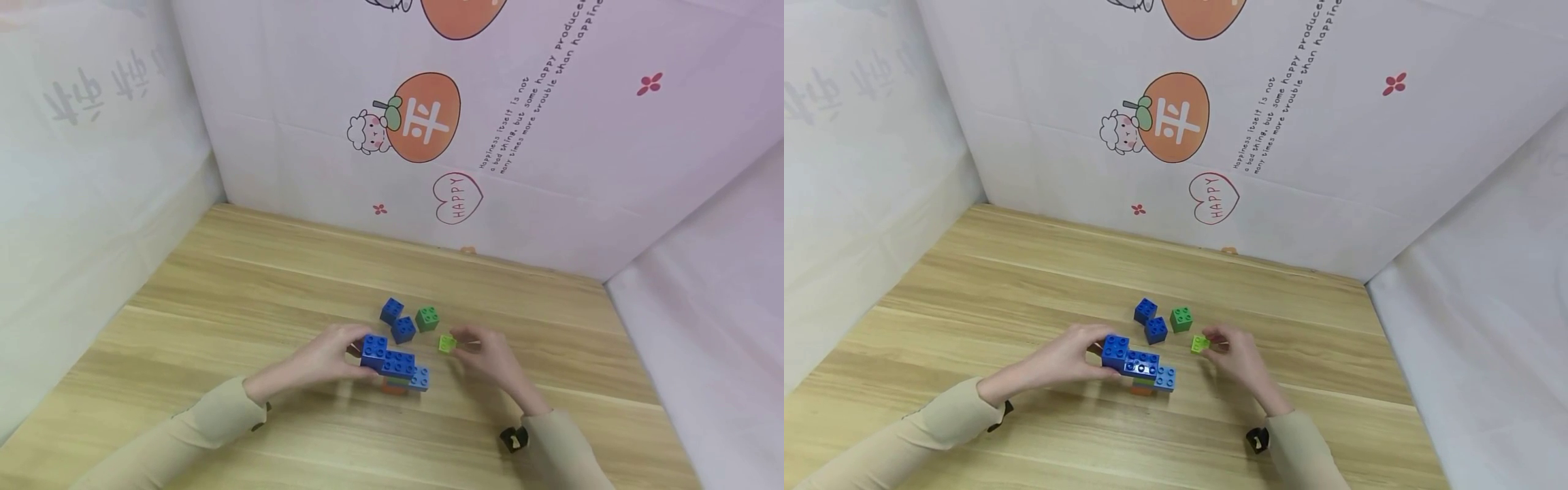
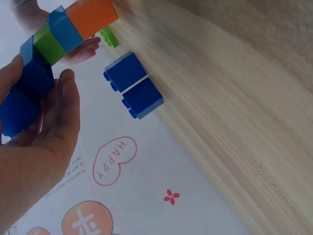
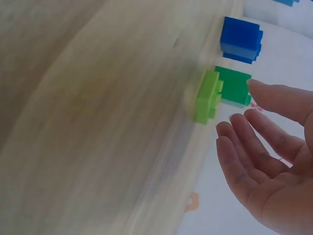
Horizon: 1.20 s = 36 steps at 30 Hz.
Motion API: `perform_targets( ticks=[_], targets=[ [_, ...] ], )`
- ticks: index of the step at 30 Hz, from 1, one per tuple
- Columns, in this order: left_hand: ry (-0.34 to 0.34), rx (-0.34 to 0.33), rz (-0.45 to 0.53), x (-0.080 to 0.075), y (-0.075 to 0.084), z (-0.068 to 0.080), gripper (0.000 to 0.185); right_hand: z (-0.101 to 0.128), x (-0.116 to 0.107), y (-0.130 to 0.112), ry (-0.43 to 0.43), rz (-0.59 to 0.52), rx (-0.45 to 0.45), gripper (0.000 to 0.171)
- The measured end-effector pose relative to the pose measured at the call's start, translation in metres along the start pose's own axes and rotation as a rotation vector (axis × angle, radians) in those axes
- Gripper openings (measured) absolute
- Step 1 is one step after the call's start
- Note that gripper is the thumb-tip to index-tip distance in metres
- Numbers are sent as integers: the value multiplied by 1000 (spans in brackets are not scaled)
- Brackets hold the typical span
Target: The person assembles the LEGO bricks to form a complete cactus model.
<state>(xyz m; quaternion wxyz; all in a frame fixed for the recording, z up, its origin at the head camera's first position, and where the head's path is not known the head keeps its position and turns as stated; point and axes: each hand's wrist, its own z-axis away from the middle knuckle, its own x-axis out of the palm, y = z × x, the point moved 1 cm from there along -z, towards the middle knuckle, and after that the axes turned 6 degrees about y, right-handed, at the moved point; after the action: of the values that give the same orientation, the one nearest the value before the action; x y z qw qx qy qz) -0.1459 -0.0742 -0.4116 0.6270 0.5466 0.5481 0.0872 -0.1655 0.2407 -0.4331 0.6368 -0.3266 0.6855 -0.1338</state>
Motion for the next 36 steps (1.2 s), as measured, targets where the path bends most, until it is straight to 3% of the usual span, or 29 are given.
perform_targets(
  ticks=[12,36],
  targets=[
    [2,-7,13,-1,1,2,42,-6,4,4,-55,53,73,37],
    [-3,2,-6,0,-2,1,42,-12,11,5,-68,118,17,36]
  ],
)
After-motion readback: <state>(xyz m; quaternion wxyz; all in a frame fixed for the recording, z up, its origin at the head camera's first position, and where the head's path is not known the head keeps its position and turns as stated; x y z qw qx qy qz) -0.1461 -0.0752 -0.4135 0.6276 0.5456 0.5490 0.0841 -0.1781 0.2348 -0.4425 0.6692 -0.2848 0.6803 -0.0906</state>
